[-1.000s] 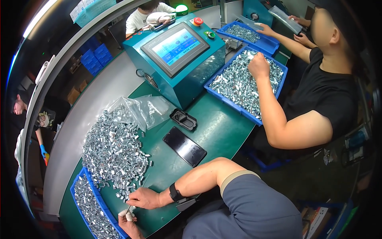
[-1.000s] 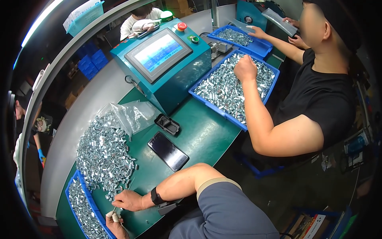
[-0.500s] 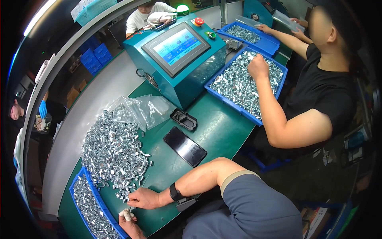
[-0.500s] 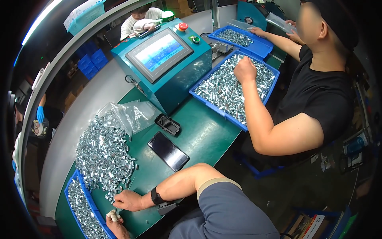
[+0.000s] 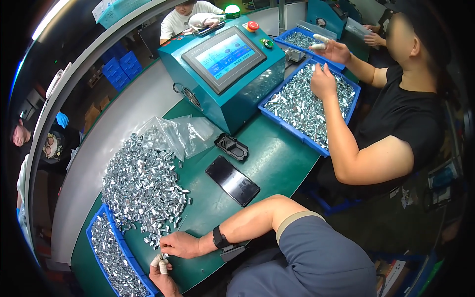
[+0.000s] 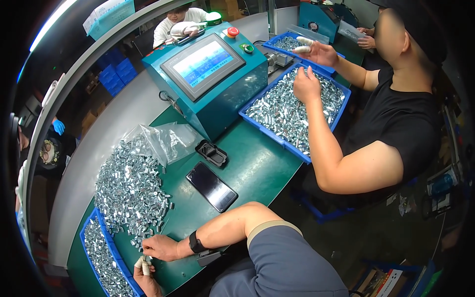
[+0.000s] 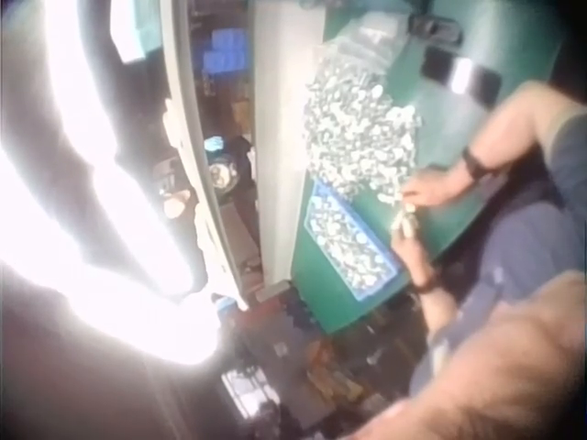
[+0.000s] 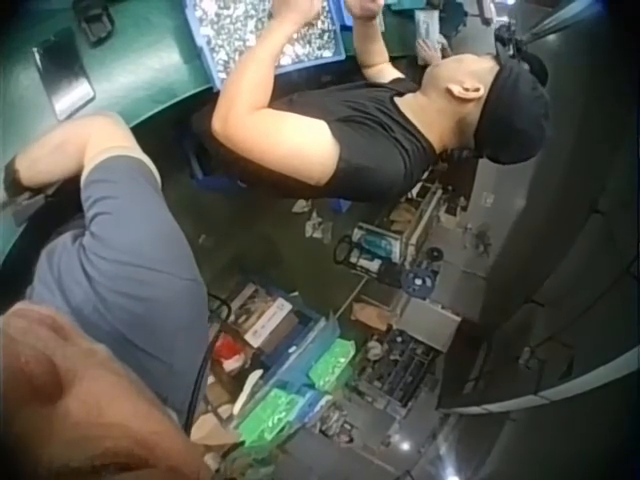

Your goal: Sorting and packaging small metal components into plastic bags using a counting machine.

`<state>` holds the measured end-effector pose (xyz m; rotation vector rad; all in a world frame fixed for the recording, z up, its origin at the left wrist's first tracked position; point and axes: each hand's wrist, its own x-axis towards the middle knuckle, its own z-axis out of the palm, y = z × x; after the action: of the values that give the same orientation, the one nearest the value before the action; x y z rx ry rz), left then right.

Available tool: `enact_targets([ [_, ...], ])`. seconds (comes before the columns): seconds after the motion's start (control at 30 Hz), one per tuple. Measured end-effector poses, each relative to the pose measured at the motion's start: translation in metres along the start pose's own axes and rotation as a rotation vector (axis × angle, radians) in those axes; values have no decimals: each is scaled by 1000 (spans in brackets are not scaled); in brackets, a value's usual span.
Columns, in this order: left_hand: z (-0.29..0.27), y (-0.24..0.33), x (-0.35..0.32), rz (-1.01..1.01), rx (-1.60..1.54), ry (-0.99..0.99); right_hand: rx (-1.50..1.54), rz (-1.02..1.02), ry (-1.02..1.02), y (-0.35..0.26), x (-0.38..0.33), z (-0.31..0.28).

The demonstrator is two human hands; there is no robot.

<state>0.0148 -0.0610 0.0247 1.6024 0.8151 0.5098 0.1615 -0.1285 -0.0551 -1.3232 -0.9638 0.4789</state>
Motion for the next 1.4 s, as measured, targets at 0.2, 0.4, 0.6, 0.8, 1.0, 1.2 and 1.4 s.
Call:
enact_targets([
  [0.2,-8,-11,-1,7,119,-6,-25,-18,-59,1,0,-2],
  [0.4,-6,-17,2,103,160,-43,-142,-22,-133,-2,-5,-4],
  [0.6,-15,-35,10,61,109,-18,-138,-22,-158,4,-3,0],
  [0.8,-22,-56,15,134,18,16,-87,-36,-123,-6,-3,-2],
  [1.0,-11,-62,14,135,-9,-29,-113,-45,-105,4,-2,-7],
  [1.2,-10,-59,10,172,6,20,-173,22,-134,-1,-1,-3],
  [1.4,-12,-63,6,187,-32,24,-123,11,-148,-2,-2,-2],
])
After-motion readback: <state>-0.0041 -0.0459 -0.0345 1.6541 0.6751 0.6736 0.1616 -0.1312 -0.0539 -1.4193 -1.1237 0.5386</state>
